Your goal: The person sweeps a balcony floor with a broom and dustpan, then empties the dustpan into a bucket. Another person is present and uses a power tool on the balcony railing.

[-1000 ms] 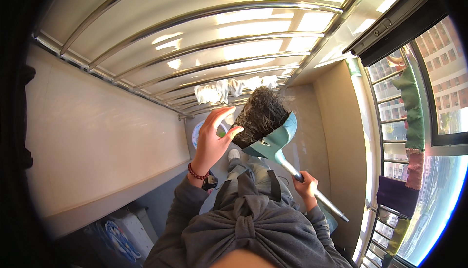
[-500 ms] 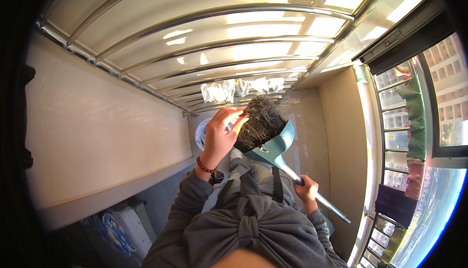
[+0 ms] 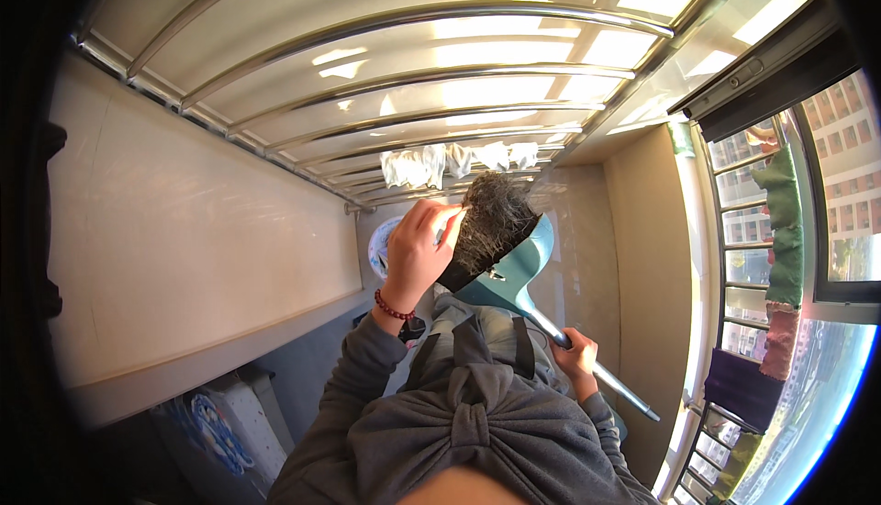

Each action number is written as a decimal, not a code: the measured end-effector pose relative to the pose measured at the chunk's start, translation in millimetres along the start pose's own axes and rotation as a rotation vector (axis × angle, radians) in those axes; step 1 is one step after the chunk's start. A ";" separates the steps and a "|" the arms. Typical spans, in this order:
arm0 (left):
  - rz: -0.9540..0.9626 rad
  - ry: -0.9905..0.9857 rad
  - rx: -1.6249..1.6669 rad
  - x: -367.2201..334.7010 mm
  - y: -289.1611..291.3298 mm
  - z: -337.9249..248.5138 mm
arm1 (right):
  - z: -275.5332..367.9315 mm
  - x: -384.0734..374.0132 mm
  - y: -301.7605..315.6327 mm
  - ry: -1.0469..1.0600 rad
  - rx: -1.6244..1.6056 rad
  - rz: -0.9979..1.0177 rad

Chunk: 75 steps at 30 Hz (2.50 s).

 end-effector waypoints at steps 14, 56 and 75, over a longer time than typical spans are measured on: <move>-0.167 0.371 0.201 14.6 35.2 66.0 | -3.9 5.2 -4.6 -0.042 0.016 0.018; 0.210 1.246 -0.318 244.4 77.0 283.3 | 27.4 -27.1 -31.9 -0.097 0.404 0.291; -0.106 0.798 0.189 167.8 98.3 206.9 | 84.2 -27.9 -57.5 0.274 0.283 0.344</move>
Point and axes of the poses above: each hand's wrist, its own x-axis away from the middle knuckle, its own y-axis out of the back of the hand, z = x × y, the point moved 3 cm from there along -x, towards the middle knuckle, and after that the axes turned 13 degrees about x, right-handed, at the moved point
